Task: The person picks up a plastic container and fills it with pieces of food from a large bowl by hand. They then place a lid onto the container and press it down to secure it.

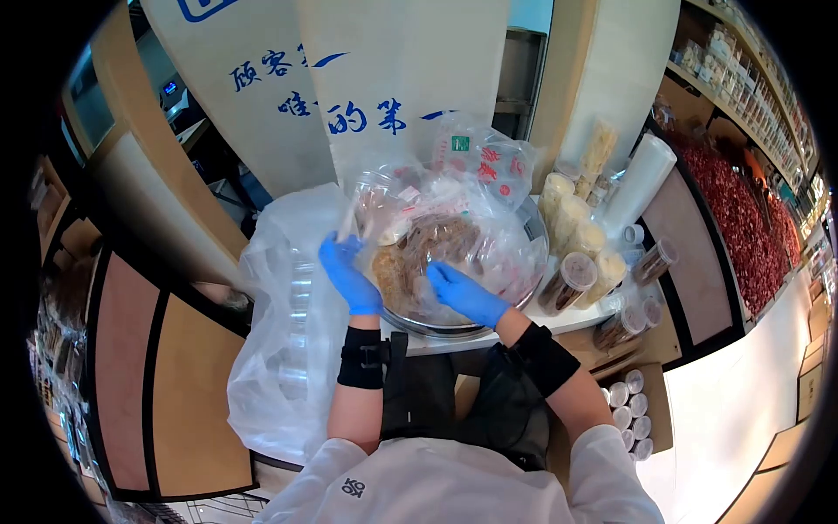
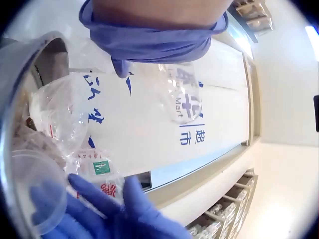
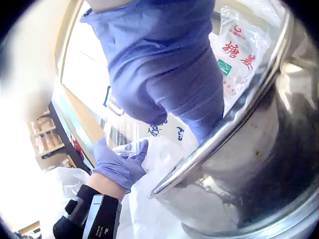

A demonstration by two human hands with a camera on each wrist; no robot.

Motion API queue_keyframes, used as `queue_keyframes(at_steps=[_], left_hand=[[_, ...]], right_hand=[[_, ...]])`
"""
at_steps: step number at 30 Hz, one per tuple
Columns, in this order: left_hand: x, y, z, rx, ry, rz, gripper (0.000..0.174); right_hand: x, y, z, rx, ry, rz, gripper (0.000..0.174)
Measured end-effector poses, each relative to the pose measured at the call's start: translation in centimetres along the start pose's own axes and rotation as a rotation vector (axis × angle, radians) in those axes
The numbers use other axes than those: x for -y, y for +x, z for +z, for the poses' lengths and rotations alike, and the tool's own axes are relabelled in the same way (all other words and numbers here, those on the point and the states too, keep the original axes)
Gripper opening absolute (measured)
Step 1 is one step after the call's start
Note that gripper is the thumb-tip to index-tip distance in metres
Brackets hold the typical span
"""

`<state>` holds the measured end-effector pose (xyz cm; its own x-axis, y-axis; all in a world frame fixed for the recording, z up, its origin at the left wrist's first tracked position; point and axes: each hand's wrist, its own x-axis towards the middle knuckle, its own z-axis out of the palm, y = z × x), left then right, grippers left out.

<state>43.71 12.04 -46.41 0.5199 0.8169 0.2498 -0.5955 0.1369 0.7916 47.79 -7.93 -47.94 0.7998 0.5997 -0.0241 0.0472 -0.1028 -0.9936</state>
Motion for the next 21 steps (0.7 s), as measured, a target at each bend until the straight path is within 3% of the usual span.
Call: queue_keyframes(at_steps=[2, 4, 6, 7, 9, 10, 12, 16, 18, 19, 21], left_hand=[[-1.9, 0.2, 0.1, -0.038, -0.142, -0.073, 0.052], [-3.8, 0.1, 0.3, -0.084, -0.288, -0.145, 0.054], [-5.3, -0.2, 0.4, -0.122, -0.552, -0.309, 0.061], [-5.5, -0.3, 0.3, -0.122, -0.550, -0.313, 0.061], [-5.7, -0.6, 0.0, -0.083, -0.530, -0.343, 0.065], [-5.8, -0.6, 0.0, -0.088, -0.529, -0.348, 0.065], [-6.1, -0.4, 0.2, 0.004, -0.633, -0.379, 0.068], [-6.2, -0.8, 1.2, 0.228, -0.588, -0.291, 0.070], [-6.2, -1.0, 1.2, 0.336, -0.690, -0.354, 0.070], [-6.5, -1.0, 1.2, 0.340, -0.687, -0.350, 0.070], [-7.1, -1.0, 1.4, 0.318, -0.726, -0.412, 0.070]], right_hand=[[-1.0, -0.1, 0.2, 0.282, 0.318, 0.037, 0.035], [-0.6, -0.6, -1.5, 0.205, 0.373, 0.043, 0.030], [0.4, -0.5, -4.8, -0.169, -0.536, -0.150, 0.025], [1.3, -1.2, -5.5, -0.171, -0.535, -0.147, 0.025], [3.1, -2.6, -6.8, -0.344, -0.867, -0.144, 0.021], [2.4, -2.7, -7.7, -0.340, -0.869, -0.138, 0.021], [0.2, -2.3, -9.0, -0.281, -1.195, -0.064, 0.019], [-2.4, -1.1, -8.8, -0.237, -1.284, -0.062, 0.020], [-3.9, 0.7, -8.9, -0.100, -1.277, 0.078, 0.028], [-2.7, 0.4, -8.1, -0.102, -1.274, 0.073, 0.028], [0.9, -0.6, -5.7, -0.123, -1.190, 0.006, 0.049]])
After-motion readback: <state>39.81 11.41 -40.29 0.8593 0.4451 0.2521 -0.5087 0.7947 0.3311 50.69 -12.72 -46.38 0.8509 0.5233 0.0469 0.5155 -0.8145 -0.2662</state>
